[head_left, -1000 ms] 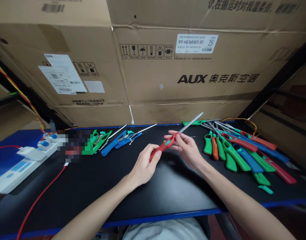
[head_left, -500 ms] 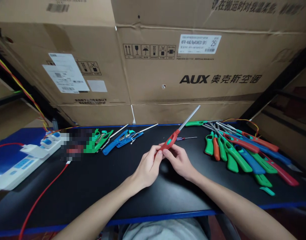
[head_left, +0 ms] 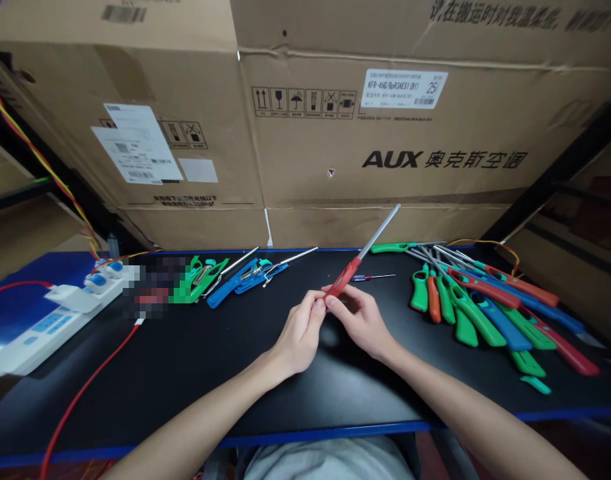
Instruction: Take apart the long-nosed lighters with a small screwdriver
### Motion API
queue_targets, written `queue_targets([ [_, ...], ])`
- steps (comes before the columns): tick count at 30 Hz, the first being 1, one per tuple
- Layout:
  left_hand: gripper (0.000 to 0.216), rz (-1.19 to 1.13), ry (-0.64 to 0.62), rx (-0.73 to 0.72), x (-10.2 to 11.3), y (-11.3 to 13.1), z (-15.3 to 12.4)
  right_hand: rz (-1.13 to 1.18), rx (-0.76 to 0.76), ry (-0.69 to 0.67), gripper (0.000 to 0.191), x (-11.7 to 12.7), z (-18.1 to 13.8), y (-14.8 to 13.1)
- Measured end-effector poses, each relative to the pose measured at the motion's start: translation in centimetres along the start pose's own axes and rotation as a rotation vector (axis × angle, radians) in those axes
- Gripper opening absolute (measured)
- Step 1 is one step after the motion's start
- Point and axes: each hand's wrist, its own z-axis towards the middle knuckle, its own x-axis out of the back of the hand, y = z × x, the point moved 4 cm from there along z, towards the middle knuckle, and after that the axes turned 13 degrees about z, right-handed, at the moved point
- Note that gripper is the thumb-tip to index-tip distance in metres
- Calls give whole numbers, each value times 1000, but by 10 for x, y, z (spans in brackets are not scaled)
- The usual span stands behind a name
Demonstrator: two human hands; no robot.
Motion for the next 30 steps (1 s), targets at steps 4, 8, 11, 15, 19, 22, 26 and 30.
queue_targets([
  [4,43,122,35,-38,6,-8,4,158,76,190,36,16,5,-9],
  [8,38,299,8,-57,13,-17,9,281,-114,83,43,22,14,-8],
  [11,37,352,0,-90,14,-16,10,406,-288,17,43,20,14,-1],
  [15,45,376,-11,-194,11,-7,9,470,-351,-29,37,8,6,5],
  [19,51,426,13,-234,8,-4,6,514,-434,-68,34,-4,-3,12],
  [22,48,444,2,-237,6,-8,6,499,-411,-43,34,-6,-4,13],
  [26,51,441,6,-229,3,-10,7,471,-373,8,36,-6,-3,11],
  [30,50,393,35,-216,-1,-8,7,490,-331,48,40,-10,-4,9],
])
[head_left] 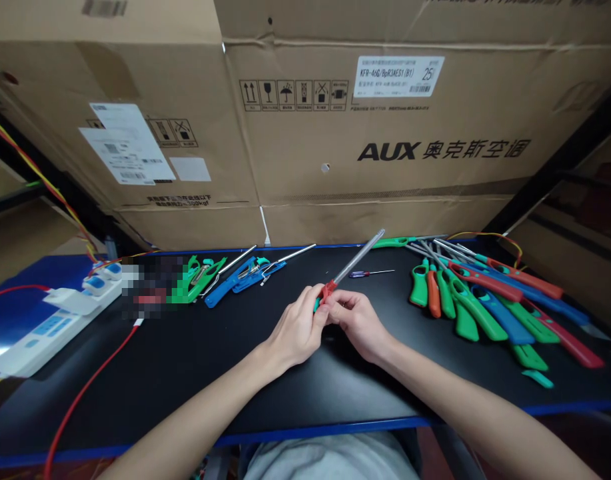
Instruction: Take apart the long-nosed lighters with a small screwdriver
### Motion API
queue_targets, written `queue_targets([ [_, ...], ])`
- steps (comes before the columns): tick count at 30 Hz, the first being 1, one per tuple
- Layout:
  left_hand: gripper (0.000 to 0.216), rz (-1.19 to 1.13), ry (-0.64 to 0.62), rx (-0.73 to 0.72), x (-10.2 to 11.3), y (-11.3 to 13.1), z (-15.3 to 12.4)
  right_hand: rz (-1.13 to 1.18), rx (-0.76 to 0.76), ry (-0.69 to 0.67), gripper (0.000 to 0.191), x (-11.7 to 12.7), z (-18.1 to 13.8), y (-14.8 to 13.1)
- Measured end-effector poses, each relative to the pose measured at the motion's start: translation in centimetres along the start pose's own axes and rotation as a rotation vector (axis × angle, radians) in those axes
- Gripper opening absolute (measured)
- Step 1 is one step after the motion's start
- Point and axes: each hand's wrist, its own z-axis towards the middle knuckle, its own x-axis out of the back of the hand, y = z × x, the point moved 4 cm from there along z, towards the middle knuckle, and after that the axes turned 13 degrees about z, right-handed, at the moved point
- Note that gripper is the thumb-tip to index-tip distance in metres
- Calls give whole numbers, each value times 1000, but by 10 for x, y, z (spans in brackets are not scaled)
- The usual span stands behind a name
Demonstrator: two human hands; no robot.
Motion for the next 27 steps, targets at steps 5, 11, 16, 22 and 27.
queue_targets([
  [5,46,-71,40,22,-2,5,1,80,15,29,43,-3,-1,1],
  [11,44,-117,109,49,-1,8,4,103,20,31,45,-3,-1,1],
  [16,46,-165,155,159,7,1,8,79,14,2,44,-2,-3,2],
  [22,43,-189,100,216,9,-4,9,71,-41,31,45,1,0,2],
  [27,45,-294,3,312,6,-10,10,17,-132,69,50,7,3,5],
])
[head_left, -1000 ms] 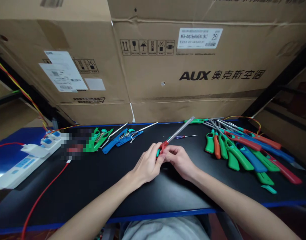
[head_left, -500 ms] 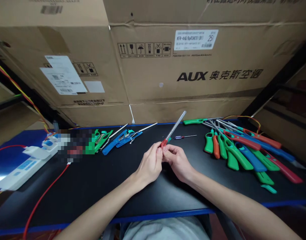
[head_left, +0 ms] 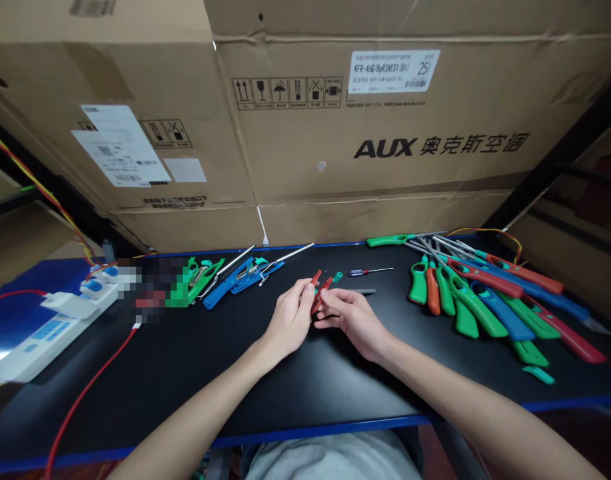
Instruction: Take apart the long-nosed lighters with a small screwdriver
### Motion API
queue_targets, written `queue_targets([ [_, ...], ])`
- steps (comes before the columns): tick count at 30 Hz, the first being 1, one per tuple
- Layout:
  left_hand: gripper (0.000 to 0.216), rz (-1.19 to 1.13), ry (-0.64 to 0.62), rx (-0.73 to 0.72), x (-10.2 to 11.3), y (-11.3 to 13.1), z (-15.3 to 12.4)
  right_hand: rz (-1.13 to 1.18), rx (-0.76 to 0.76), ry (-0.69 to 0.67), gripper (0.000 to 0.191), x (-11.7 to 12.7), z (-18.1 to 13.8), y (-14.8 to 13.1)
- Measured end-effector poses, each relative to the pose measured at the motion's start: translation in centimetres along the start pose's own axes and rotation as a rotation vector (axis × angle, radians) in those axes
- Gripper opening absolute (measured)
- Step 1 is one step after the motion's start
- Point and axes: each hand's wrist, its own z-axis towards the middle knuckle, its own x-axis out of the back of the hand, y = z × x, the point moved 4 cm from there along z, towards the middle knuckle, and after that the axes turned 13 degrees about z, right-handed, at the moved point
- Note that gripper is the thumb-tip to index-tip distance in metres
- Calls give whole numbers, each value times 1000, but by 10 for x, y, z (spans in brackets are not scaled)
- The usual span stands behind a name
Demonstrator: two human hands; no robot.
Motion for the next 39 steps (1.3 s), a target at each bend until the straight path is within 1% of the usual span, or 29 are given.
queue_targets([
  [2,48,-71,-79,71,-2,-6,2,-93,-32,20,53,4,2,2],
  [4,50,-140,-149,121,-5,-11,5,-265,-17,50,57,11,5,-1],
  [5,51,-176,-180,142,-5,-13,6,-388,43,72,59,14,6,-6],
  [6,52,-215,-211,163,-6,-15,7,-535,146,96,59,18,6,-14],
  [8,54,-302,-275,220,-7,-18,9,-868,430,110,50,22,4,-34],
  [9,55,-343,-310,251,-7,-18,10,-1034,561,79,41,22,3,-43],
  [10,56,-376,-347,279,-7,-18,10,-1187,639,12,33,23,2,-50],
  [11,57,-402,-383,304,-6,-18,10,-1314,657,-80,31,25,3,-53],
  [13,59,-431,-441,343,-4,-19,11,-1487,564,-276,34,31,6,-55],
  [14,60,-438,-463,355,-2,-19,11,-1530,504,-361,31,35,9,-54],
  [16,60,-445,-494,371,0,-21,13,-1563,431,-469,21,40,13,-53],
  [18,59,-434,-528,381,1,-24,13,-1563,414,-510,16,43,16,-52],
  [20,58,-421,-555,380,1,-26,14,-1555,405,-504,17,43,17,-53],
  [23,54,-410,-566,346,1,-26,14,-1590,402,-453,19,40,13,-57],
  [25,52,-367,-562,296,2,-26,14,-1643,421,-410,23,37,9,-61],
  [28,50,-168,-525,158,8,-22,13,-1675,458,-394,33,31,3,-65],
  [31,47,77,-460,0,14,-15,12,-1687,492,-402,29,29,3,-63],
  [33,44,180,-424,-74,16,-10,10,-1702,490,-410,27,29,5,-60],
  [36,41,240,-388,-139,17,-5,9,-1682,454,-411,24,31,7,-55],
  [39,43,217,-384,-132,16,-6,9,-1620,427,-433,25,30,6,-52],
])
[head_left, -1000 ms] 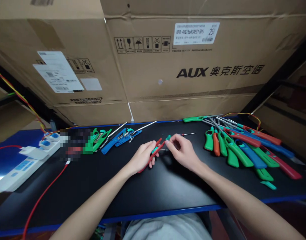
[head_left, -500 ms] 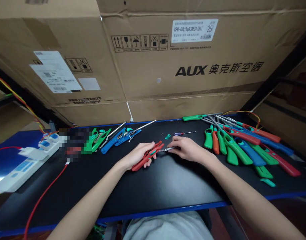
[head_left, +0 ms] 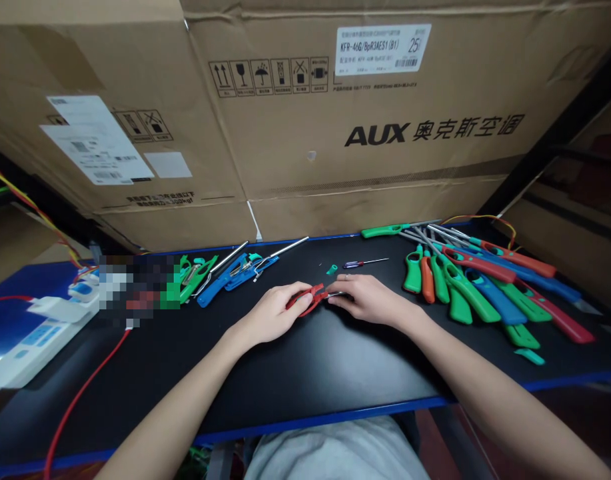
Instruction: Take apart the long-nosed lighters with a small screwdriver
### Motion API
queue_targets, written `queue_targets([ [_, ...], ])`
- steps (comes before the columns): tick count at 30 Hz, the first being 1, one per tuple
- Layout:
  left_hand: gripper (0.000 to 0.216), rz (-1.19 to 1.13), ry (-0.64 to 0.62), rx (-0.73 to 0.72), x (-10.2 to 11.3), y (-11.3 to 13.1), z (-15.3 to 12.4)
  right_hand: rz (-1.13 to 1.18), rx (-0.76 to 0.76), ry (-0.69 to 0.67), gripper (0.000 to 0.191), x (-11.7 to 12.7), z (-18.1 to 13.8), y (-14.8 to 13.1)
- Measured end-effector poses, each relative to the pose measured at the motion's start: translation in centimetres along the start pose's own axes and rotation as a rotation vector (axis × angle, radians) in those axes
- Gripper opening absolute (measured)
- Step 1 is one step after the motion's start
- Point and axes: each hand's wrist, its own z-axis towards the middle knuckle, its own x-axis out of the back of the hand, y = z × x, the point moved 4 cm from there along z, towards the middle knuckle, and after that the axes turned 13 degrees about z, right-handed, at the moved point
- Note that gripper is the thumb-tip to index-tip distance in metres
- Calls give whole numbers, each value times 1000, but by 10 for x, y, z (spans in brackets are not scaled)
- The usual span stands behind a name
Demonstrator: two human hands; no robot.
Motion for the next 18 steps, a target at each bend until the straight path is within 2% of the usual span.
queue_targets([
  [6,48,-216,-67,29,-3,-5,0,110,42,37,31,-2,0,-8],
  [12,48,-435,-111,36,-5,-2,0,-7,69,179,34,-4,-1,-13],
  [18,48,-464,-150,42,-7,1,0,-74,103,225,31,-4,0,-15],
])
